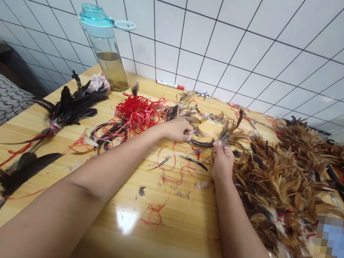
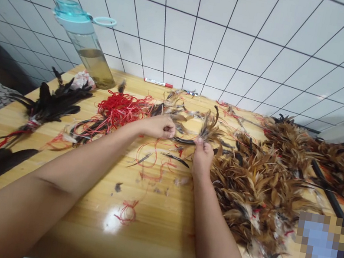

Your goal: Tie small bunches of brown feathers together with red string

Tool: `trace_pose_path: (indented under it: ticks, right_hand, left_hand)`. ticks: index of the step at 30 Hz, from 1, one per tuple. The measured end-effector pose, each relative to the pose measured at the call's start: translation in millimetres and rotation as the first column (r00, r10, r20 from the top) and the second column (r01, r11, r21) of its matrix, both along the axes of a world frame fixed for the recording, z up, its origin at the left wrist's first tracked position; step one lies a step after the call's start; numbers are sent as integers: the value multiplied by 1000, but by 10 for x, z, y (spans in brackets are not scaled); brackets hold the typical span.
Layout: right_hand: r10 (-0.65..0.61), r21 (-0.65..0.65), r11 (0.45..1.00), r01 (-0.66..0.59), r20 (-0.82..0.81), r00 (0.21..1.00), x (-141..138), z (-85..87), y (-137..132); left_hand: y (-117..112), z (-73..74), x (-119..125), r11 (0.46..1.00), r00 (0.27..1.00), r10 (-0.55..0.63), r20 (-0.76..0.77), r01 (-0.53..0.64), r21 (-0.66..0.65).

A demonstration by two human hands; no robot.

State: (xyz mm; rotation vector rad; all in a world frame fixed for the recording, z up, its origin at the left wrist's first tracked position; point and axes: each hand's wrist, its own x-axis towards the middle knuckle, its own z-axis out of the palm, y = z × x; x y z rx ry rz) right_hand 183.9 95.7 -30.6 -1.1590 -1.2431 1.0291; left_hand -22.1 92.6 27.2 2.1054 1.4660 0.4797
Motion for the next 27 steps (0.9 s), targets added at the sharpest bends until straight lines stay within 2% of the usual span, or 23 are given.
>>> trace_pose_path:
  ticks: [1, 3, 5, 7, 10, 13, 15, 18, 23, 27]
  right_hand:
    - [-4, -12, 1000, 4, -12, 1000, -2, 3, -1]
    - [-12, -24, 1000, 11, -32, 999, -8, 12, -4]
    - [-15, -20, 1000, 14, -40, 999, -15, 16, -4]
    - [-19, -12, 1000, 18, -51, 999, -22, 7, 1]
    - [-29, 11, 999, 30, -71, 997, -27, -37, 24]
    - [-67, 38, 997, 70, -89, 994, -22, -97, 66]
    - [-95, 48, 994, 99, -93, 991, -14, -126, 93]
    - [-110, 54, 992, 115, -81, 991, -6, -133, 113]
    - [-168, 32, 985, 168, 1, 986, -7, -71, 76]
    - [-198, 54, 979, 194, 65, 978, -14, -20, 40]
  left_hand:
    - [-1, 10, -13, 1000, 1000, -5, 15, 5, -6]
    - [2, -7, -5, 995, 996, 73, 56, -77, 66]
    - [10, -61, 46, 960, 978, 189, 85, -203, 193]
    - [12, -127, 123, 912, 966, 250, 69, -259, 317]
    - [-10, -182, 257, 874, 971, 238, -31, -200, 442]
    - [-34, -155, 396, 845, 966, 228, -119, -136, 516]
    - [-15, -126, 494, 841, 963, 209, -168, -90, 533]
    - [92, -133, 642, 868, 956, 164, -243, -23, 496]
    - [280, -200, 789, 912, 930, 165, -328, -17, 410]
    - [179, -81, 743, 881, 922, 208, -327, -31, 473]
